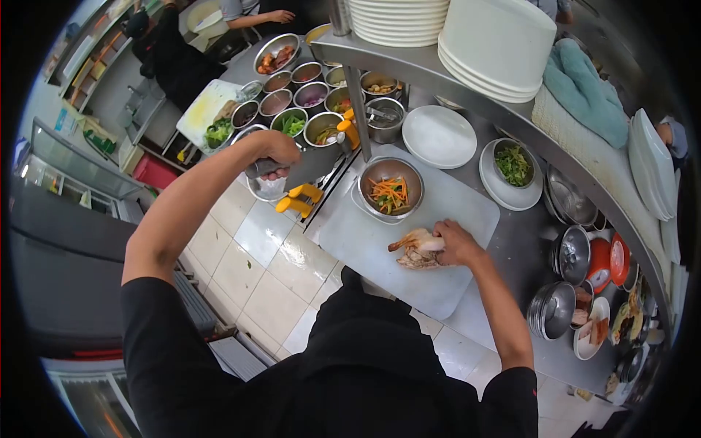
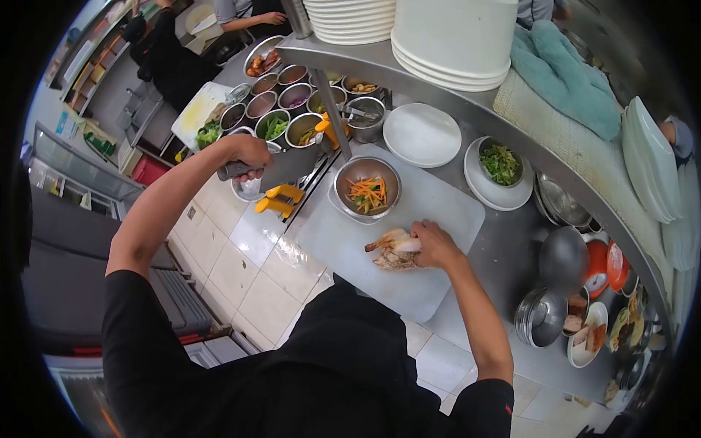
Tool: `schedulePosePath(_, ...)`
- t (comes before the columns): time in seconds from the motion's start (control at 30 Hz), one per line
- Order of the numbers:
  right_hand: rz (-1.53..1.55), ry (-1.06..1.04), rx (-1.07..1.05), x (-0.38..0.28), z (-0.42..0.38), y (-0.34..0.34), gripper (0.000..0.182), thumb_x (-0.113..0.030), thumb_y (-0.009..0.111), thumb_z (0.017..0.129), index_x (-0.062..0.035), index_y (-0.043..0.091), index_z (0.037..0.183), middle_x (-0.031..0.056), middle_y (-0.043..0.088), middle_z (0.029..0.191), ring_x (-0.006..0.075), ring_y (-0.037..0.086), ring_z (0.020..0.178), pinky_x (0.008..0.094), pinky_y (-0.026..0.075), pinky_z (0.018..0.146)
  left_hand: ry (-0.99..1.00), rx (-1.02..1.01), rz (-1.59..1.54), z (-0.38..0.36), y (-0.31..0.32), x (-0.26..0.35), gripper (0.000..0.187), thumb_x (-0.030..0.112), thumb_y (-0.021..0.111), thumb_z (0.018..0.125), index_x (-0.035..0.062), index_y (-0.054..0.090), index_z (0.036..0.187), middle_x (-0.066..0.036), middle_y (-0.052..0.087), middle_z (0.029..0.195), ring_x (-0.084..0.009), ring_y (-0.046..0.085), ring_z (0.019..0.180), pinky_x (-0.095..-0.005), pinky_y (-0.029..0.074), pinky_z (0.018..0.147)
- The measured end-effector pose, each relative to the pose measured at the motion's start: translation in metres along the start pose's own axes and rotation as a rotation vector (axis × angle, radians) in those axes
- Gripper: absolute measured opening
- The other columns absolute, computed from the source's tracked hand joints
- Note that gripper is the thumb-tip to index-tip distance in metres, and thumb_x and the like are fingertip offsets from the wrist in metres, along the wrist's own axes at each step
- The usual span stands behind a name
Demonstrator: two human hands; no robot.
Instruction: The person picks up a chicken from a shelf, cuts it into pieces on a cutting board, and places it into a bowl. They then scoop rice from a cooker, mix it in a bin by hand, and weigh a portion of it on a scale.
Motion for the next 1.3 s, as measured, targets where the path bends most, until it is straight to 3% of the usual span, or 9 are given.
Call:
schedulePosePath(0.13, 0.181, 0.114, 0.036, 0.004, -0.02, 0.006, 0.045, -0.004, 0.067, 0.057, -0.0062, 0.045, 0.097, 0.0162, 0.058, 0.091, 0.0367, 0.056, 0.087, 0.0432, 0.045, 0.073, -0.094, -0.263, 0.036, 0.051, 0.0, -0.009, 0.029, 0.028, 0.043, 0.087, 0.0035, 0.05, 0.074, -0.002, 0.046, 0.054, -0.014, 0.048, 0.044, -0.0302, 0.044, 0.042)
schedulePosePath(0.4, 0.314, 0.494, 0.456, 0.0, -0.108, -0.003, 0.038, -0.004, 0.063, 0.063, -0.0065, 0.045, 0.097, 0.0179, 0.06, 0.087, 0.0379, 0.057, 0.083, 0.0442, 0.044, 0.069, 0.234, -0.247, 0.694, 0.12, -0.015, 0.025, 0.037, 0.035, 0.048, 0.086, 0.0039, 0.064, 0.098, -0.01, 0.067, 0.081, -0.0189, 0.065, 0.075, -0.0345, 0.05, 0.073)
schedulePosePath(0.43, 0.401, 0.543, 0.492, -0.005, -0.126, -0.005, 0.036, -0.004, 0.062, 0.063, -0.0066, 0.045, 0.096, 0.018, 0.06, 0.086, 0.0381, 0.057, 0.082, 0.0441, 0.044, 0.068, 0.929, -0.201, 1.259, 0.152, -0.006, 0.032, 0.03, 0.031, 0.058, 0.077, 0.0048, 0.066, 0.09, -0.014, 0.066, 0.08, -0.0235, 0.065, 0.074, -0.0349, 0.052, 0.07)
schedulePosePath(0.47, 0.485, 0.571, 0.522, -0.009, -0.139, -0.007, 0.035, -0.004, 0.061, 0.064, -0.0067, 0.045, 0.095, 0.0182, 0.06, 0.085, 0.0383, 0.057, 0.081, 0.0441, 0.043, 0.068, 0.724, -0.26, 1.596, 0.117, 0.009, 0.048, 0.024, 0.027, 0.061, 0.07, 0.0052, 0.066, 0.077, -0.017, 0.065, 0.08, -0.0285, 0.064, 0.076, -0.0374, 0.052, 0.068)
schedulePosePath(0.53, 0.531, 0.607, 0.698, -0.019, -0.181, -0.01, 0.035, -0.006, 0.062, 0.064, -0.0062, 0.045, 0.095, 0.0174, 0.059, 0.081, 0.0381, 0.057, 0.078, 0.0423, 0.043, 0.067, 0.767, 0.629, 1.002, 0.098, -0.024, 0.08, 0.025, 0.027, 0.064, 0.068, 0.0026, 0.062, 0.066, -0.018, 0.063, 0.074, -0.0346, 0.062, 0.075, -0.0425, 0.05, 0.068)
schedulePosePath(0.6, 0.755, 0.715, 0.848, -0.019, -0.218, 0.007, 0.039, -0.008, 0.069, 0.064, -0.0064, 0.043, 0.093, 0.0151, 0.058, 0.079, 0.0329, 0.058, 0.075, 0.0359, 0.045, 0.068, 0.804, 0.847, 0.816, -0.018, 0.015, 0.148, 0.028, 0.028, 0.063, 0.073, 0.001, 0.06, 0.066, -0.019, 0.062, 0.071, -0.0372, 0.06, 0.072, -0.0436, 0.048, 0.065)
schedulePosePath(0.83, 0.899, 0.847, 1.263, -0.043, -0.323, 0.02, 0.038, -0.006, 0.074, 0.062, -0.0044, 0.046, 0.087, 0.007, 0.054, 0.074, 0.0138, 0.052, 0.069, 0.0258, 0.044, 0.065, 1.292, -0.146, -0.031, -0.066, 0.239, 0.358, 0.042, 0.035, 0.059, 0.084, 0.0001, 0.055, 0.06, -0.007, 0.057, 0.054, -0.0126, 0.056, 0.048, -0.0275, 0.043, 0.046)
schedulePosePath(1.0, 1.034, 0.813, 1.546, -0.046, -0.366, 0.035, 0.039, -0.001, 0.077, 0.063, -0.0055, 0.044, 0.084, 0.0016, 0.053, 0.08, 0.0077, 0.05, 0.073, 0.0235, 0.043, 0.065, 0.998, -0.059, -0.112, -0.061, 0.316, 0.494, 0.049, 0.045, 0.056, 0.082, -0.0026, 0.059, 0.07, -0.01, 0.061, 0.061, -0.0177, 0.06, 0.048, -0.0304, 0.047, 0.042)
schedulePosePath(1.3, 1.106, 0.846, 1.609, -0.033, -0.397, 0.048, 0.036, 0.001, 0.073, 0.067, -0.004, 0.043, 0.086, 0.0042, 0.057, 0.08, 0.0083, 0.054, 0.072, 0.0225, 0.045, 0.066, 0.884, 0.09, 0.094, -0.046, 0.325, 0.537, 0.042, 0.033, 0.051, 0.083, -0.0076, 0.059, 0.073, -0.014, 0.061, 0.06, -0.0225, 0.061, 0.044, -0.0346, 0.047, 0.039)
Point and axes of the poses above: each hand's wrist, its own z-axis towards the middle knuckle, its own y-axis out of the palm, x = y × z, the point moved 8 cm from there along z, towards the middle knuckle
